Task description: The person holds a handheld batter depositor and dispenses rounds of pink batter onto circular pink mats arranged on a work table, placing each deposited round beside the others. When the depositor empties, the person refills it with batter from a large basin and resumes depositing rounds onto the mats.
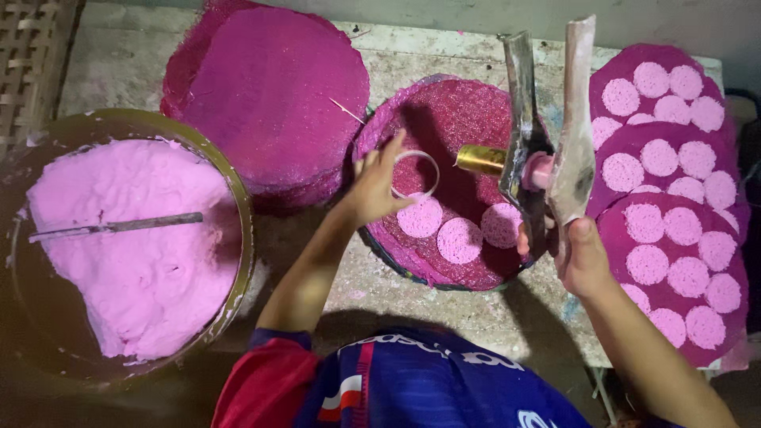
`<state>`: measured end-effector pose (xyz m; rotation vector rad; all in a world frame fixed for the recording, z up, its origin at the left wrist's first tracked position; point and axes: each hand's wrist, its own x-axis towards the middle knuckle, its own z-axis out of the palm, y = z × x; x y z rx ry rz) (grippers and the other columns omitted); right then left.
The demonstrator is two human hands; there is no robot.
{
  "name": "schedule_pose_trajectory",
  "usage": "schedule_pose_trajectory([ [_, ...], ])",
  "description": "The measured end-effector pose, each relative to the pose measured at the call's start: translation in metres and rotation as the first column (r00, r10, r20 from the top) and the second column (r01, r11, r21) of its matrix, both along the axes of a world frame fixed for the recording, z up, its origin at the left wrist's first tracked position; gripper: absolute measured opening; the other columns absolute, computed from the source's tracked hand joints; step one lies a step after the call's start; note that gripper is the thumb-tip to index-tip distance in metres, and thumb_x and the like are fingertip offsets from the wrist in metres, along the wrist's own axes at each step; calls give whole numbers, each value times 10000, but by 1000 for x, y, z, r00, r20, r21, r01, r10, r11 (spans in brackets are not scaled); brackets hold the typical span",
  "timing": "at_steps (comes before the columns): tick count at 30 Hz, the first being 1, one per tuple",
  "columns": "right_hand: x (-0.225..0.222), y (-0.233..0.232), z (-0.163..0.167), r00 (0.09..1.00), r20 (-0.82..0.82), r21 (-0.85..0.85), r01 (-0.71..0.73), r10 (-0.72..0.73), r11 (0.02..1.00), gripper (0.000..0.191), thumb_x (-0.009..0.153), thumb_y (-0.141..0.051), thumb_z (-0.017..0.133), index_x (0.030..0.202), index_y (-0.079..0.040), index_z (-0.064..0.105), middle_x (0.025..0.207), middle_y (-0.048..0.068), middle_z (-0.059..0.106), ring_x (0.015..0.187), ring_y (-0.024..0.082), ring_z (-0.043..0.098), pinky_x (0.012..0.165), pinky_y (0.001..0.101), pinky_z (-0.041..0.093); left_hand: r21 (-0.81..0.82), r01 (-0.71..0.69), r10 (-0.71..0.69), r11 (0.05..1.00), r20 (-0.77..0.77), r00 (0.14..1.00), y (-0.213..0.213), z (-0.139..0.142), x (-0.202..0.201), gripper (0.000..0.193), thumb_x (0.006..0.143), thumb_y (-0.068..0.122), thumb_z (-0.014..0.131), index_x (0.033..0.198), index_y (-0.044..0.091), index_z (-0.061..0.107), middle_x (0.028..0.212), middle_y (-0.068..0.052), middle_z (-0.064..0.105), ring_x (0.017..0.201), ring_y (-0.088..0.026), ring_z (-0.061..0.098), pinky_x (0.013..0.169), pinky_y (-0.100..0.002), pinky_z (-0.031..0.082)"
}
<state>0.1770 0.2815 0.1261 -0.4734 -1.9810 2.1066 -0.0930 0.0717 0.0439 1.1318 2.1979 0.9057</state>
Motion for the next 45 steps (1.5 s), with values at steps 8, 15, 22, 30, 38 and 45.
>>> schedule_pose_trajectory([
  [8, -9, 18, -28, 992, 68, 19, -107, 106, 994, 918, 938, -785, 438, 1356, 24, 560, 932, 111, 665, 789, 183, 648, 703, 330, 529, 66, 38, -25, 997, -192, 981, 12, -17, -28, 1054, 867, 612, 753, 1600, 89, 207, 1564, -209, 421, 1438, -364, 344, 1155, -559, 152],
  [15, -86, 30, 5, 588, 710, -192, -368, 388, 910, 737, 926, -658, 336, 1076, -11, 655, 818, 116, 742, 700, 187, 736, 670, 351, 612, 611, -733, -824, 300, 553, 124, 49, 6, -37, 828, 947, 719, 475, 1401, 31, 563, 1091, -57, 626, 1113, -243, 593, 1183, -471, 427],
  [22, -153, 5, 36, 628, 769, 357, -581, 123, 732, 759, 950, -689, 349, 903, -16, 697, 695, 98, 683, 627, 199, 690, 622, 378, 567, 520, -844, -828, 130, 525, 196, 44, 4, -76, 472, 1040, 619, 456, 899, 171, 504, 773, 52, 469, 763, -129, 503, 906, -365, 473],
  [30, -156, -9, 31, 612, 782, 398, -637, 119, 660, 801, 964, -693, 325, 875, -3, 721, 672, 140, 687, 668, 269, 709, 693, 449, 556, 464, -878, -800, 118, 568, 193, 43, -27, -73, 477, 1033, 619, 460, 815, 195, 491, 708, 73, 426, 681, -113, 444, 799, -331, 434],
  [38, -162, 0, 43, 706, 706, 630, -591, -53, 504, 745, 978, -650, 396, 1131, 19, 685, 831, 290, 721, 844, 433, 728, 833, 547, 526, 451, -887, -767, 96, 601, 223, 73, -23, -83, 404, 1038, 509, 483, 777, 202, 448, 658, 85, 376, 620, -99, 388, 727, -315, 387],
  [45, -171, -19, 17, 814, 579, 662, -500, 43, 558, 677, 993, -586, 441, 1134, 23, 700, 798, 281, 710, 806, 422, 720, 785, 535, 528, 472, -872, -729, 132, 642, 237, 45, -8, -105, 452, 1018, 549, 460, 737, 195, 429, 605, 86, 348, 551, -96, 363, 646, -312, 366],
])
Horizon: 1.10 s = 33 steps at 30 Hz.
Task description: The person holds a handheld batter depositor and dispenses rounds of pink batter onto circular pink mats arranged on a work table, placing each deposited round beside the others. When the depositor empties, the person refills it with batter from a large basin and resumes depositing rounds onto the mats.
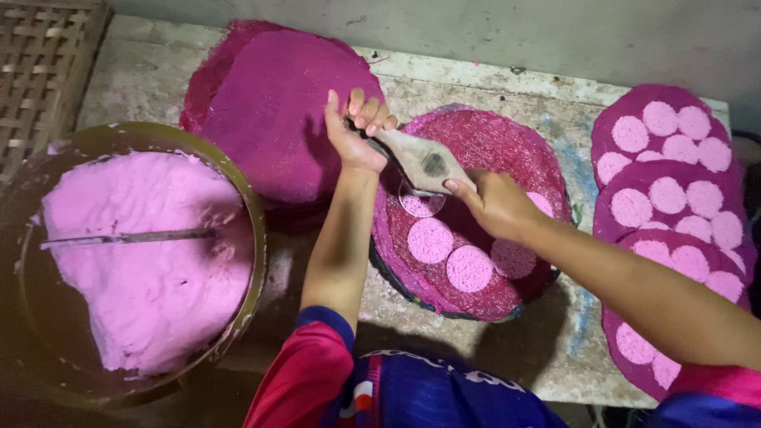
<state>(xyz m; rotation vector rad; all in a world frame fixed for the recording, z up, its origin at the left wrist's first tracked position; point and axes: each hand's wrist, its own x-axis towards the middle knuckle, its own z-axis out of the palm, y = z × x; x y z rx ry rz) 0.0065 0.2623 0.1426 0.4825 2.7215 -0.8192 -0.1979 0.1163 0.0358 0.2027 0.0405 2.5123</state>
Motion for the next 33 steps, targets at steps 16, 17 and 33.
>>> schedule_pose_trajectory([
  [16, 3, 24, 1, 997, 34, 56, 68, -70, 996, 673, 1023, -581, 436, 1043, 29, 721, 804, 286, 698, 809, 454, 703, 790, 549, 517, -116, -27, 45, 993, 161, 986, 26, 5, 4, 438, 966, 520, 420, 688, 180, 411, 554, 61, 342, 501, -115, 320, 549, -302, 321],
  [17, 3, 24, -2, 998, 19, 28, 63, -64, 998, 668, 1024, -577, 432, 1054, 24, 721, 805, 288, 695, 814, 459, 699, 788, 553, 516, -111, -16, 38, 994, 194, 980, 26, 7, 6, 438, 966, 521, 416, 688, 183, 410, 552, 61, 337, 494, -112, 313, 532, -294, 311],
  [33, 70, 12, -24, 810, -558, -316, -5, -181, 949, 683, 1006, -674, 454, 972, -24, 661, 639, 19, 572, 558, 93, 542, 499, 282, 404, -813, -566, -495, -135, -440, 750, -24, 0, 75, 284, 1026, 210, 479, 1272, 99, 565, 1174, -130, 605, 1056, -272, 618, 964, -470, 526],
])
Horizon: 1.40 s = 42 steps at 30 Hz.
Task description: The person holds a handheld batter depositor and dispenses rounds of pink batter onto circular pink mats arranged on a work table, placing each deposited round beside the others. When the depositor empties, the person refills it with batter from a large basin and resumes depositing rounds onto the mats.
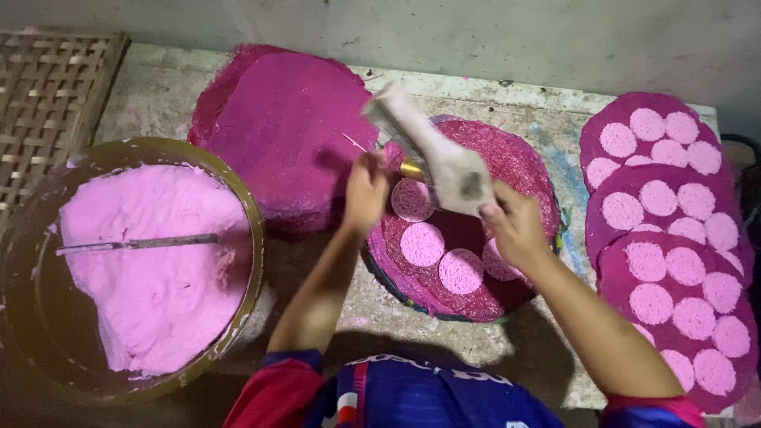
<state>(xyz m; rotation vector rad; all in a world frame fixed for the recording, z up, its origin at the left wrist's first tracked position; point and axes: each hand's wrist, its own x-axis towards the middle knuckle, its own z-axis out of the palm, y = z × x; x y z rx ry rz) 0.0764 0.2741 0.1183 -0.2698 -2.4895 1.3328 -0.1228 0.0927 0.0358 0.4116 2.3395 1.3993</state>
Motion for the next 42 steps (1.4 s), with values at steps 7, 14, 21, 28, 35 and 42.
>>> schedule_pose_trajectory([
  [7, 74, 6, -8, 966, -121, -191, 201, -226, 961, 864, 950, -832, 329, 1021, -25, 631, 676, -5, 553, 545, 80, 492, 476, 256, 383, -268, -45, -78, 962, -430, 900, 4, -11, 78, 1162, 606, 362, 944, 1504, 58, 273, 1359, -214, 451, 1297, -384, 390, 1056, -583, 270],
  [14, 152, 15, -46, 879, -208, -364, 338, -430, 868, 849, 1018, -789, 319, 1090, 21, 559, 707, 61, 550, 572, 138, 512, 509, 284, 388, -319, -55, -116, 946, -494, 862, 16, -12, 86, 1138, 673, 428, 915, 1532, 62, 265, 1356, -210, 461, 1293, -356, 410, 1063, -564, 265],
  [21, 219, 34, -71, 774, -226, -460, 451, -592, 765, 806, 1085, -734, 300, 1140, 33, 540, 740, 89, 514, 595, 171, 491, 532, 314, 389, -254, -21, -125, 967, -542, 831, 11, 7, 97, 1118, 697, 443, 903, 1525, 43, 266, 1401, -215, 467, 1303, -349, 411, 1057, -575, 246],
  [28, 251, 34, -78, 679, -287, -523, 480, -675, 705, 754, 1096, -748, 315, 1137, -12, 474, 728, 76, 487, 575, 175, 480, 531, 327, 393, -297, 268, -387, 917, -490, 781, 58, 9, 129, 1140, 684, 460, 888, 1576, 91, 282, 1426, -178, 501, 1348, -357, 422, 1145, -595, 229],
  [35, 273, 24, -78, 690, -295, -511, 471, -661, 719, 799, 1045, -779, 323, 1208, -18, 507, 729, 71, 505, 579, 170, 485, 522, 315, 377, -438, 368, -560, 820, -484, 672, 57, -16, 139, 399, 803, 476, 792, 1109, 220, 766, 1566, -110, 438, 1454, -355, 323, 1171, -649, 147],
  [42, 252, 7, -70, 803, -280, -381, 409, -526, 829, 737, 1009, -737, 423, 1057, -19, 585, 731, 33, 554, 565, 131, 492, 496, 296, 374, -317, 443, -535, 839, -634, 559, 17, 32, 167, 720, 792, 505, 750, 1359, 78, 629, 1584, -212, 366, 1448, -404, 265, 1075, -743, 75],
])
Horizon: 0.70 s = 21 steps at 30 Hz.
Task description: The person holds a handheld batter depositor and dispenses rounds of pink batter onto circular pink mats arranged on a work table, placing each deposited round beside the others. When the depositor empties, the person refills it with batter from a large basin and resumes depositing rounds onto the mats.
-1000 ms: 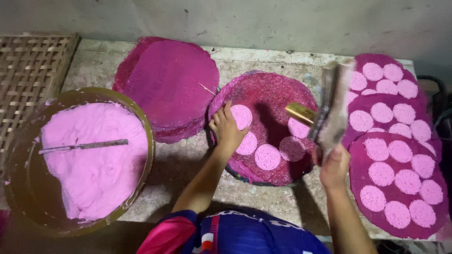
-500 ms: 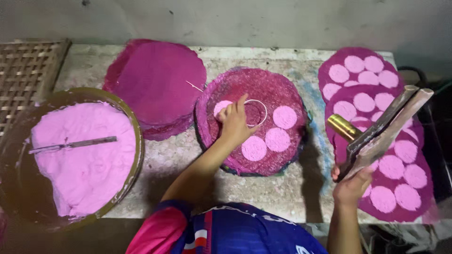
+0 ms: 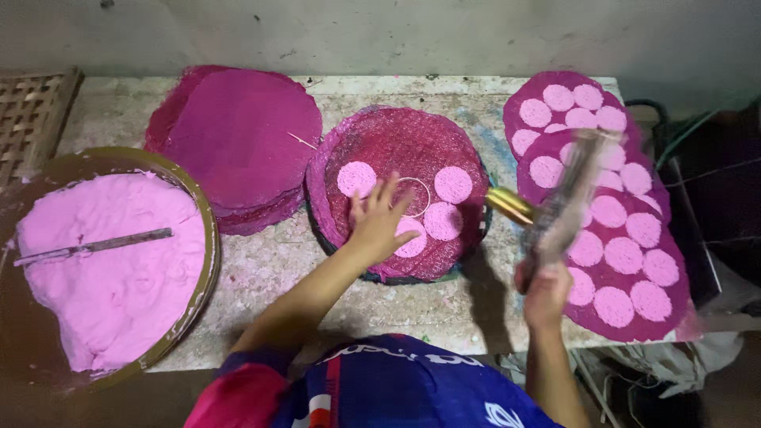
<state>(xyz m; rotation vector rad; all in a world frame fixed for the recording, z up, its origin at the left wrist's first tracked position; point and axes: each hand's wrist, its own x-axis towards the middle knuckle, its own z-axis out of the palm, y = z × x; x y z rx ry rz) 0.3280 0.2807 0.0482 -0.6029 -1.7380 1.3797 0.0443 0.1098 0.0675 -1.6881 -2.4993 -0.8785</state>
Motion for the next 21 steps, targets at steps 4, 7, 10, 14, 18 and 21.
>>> schedule_pose_trajectory([
  [4, -30, -36, 60, 949, 269, 368, -258, 163, 893, 474, 993, -517, 668, 884, -55, 670, 695, 27, 646, 600, 183, 634, 554, 346, 487, 204, 146, -181, 968, 165, 970, -51, 76, 11, 810, 771, 468, 760, 1403, 3, 559, 1491, -235, 404, 1363, -384, 331, 1008, -706, 137],
  [7, -61, -73, 141, 862, 382, 702, -505, 332, 502, 542, 764, -585, 779, 798, -72, 608, 646, 82, 539, 584, 288, 574, 560, 405, 440, 184, 442, -427, 878, 720, 547, -96, 127, 23, 681, 784, 428, 755, 1305, 20, 590, 1359, -205, 461, 1248, -358, 395, 943, -652, 206],
  [10, -105, -110, 227, 726, 468, 796, -594, 504, 116, 567, 820, -591, 778, 883, -51, 614, 734, 73, 552, 649, 275, 580, 577, 410, 432, 225, 594, -387, 773, 908, 159, -128, 157, 56, 552, 798, 387, 749, 1206, 38, 621, 1227, -176, 517, 1133, -331, 459, 878, -597, 275],
  [14, -168, -150, 292, 482, 524, 820, -507, 702, -265, 558, 829, -591, 762, 870, -60, 595, 725, 62, 527, 642, 259, 563, 547, 392, 411, 80, 453, -225, 888, 935, 275, -187, 180, 54, 384, 816, 334, 741, 1075, 62, 663, 1051, -137, 592, 980, -296, 545, 791, -525, 366],
  [18, -198, -190, 277, 17, 595, 461, -826, 803, -323, 512, 913, -541, 682, 838, -55, 542, 756, 119, 570, 720, 358, 604, 587, 445, 431, -228, 232, 84, 945, 860, 504, -272, 196, 31, 226, 834, 280, 733, 944, 85, 704, 875, -97, 668, 826, -261, 631, 704, -452, 458],
  [21, -200, -224, 244, -238, 518, 183, -908, 821, -378, 450, 1046, -454, 623, 888, -43, 533, 808, 135, 582, 818, 381, 636, 668, 465, 452, -412, 182, 222, 893, 755, 617, -330, 196, 31, 137, 847, 239, 727, 846, 103, 735, 743, -68, 724, 711, -234, 695, 640, -398, 527],
])
